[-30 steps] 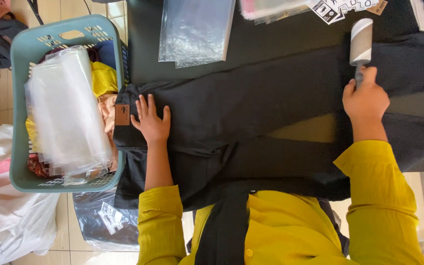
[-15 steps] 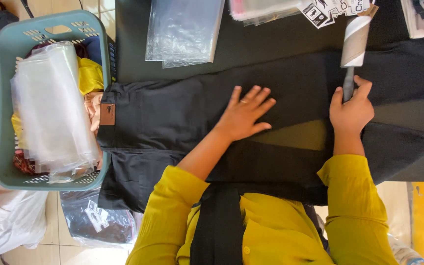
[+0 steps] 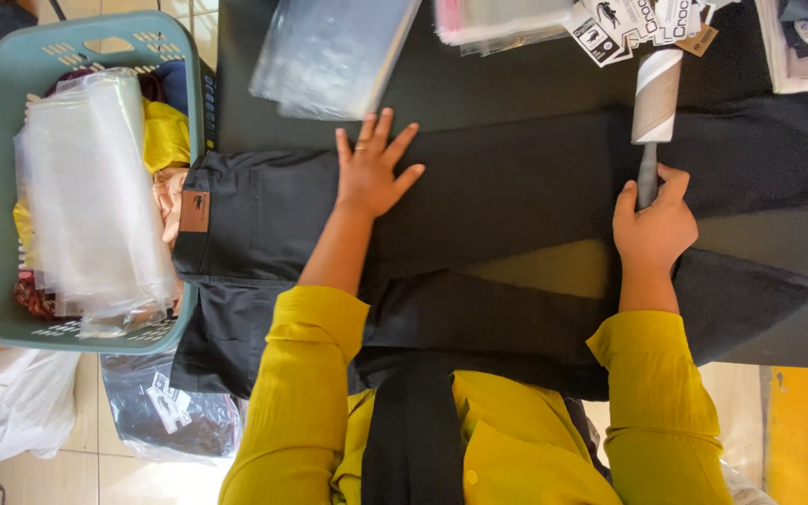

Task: The person uses a lint roller to remove debris from a pair of black trousers laid flat on a table, rolling the tool across both legs and the seat of the garment.

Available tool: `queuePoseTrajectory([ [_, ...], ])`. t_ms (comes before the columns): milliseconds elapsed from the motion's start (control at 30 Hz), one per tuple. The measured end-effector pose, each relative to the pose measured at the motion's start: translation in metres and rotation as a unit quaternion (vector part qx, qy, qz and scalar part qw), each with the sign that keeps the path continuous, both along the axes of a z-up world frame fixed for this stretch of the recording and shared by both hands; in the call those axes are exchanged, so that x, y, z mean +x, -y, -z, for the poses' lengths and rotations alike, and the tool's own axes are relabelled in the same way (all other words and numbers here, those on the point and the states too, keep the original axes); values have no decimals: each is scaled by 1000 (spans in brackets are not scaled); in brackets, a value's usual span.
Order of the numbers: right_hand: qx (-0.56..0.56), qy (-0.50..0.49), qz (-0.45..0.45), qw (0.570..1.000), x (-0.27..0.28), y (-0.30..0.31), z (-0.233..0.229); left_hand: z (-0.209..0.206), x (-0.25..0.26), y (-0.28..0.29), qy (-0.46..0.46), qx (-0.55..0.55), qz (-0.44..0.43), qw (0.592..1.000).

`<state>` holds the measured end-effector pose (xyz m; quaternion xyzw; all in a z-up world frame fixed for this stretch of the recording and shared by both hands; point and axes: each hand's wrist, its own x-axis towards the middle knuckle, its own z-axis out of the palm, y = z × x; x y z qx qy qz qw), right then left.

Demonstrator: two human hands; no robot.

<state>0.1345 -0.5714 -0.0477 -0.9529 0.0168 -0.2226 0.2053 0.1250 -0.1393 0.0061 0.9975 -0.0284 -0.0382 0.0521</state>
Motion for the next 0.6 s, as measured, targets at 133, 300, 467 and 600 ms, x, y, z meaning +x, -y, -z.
queuePoseTrajectory([
  [133,-11,-12,-3,1000,1,1,-1,1,-32,-59,14,-36,-2,999],
  [300,-39,2,5,999,2,2,2,-6,-64,-155,74,62,-59,994],
  [467,-56,-8,16,998,0,2,-2,-12,-69,-243,150,140,-24,978],
  [600,-75,24,8,997,-2,5,0,-25,-66,-263,40,84,-95,991],
])
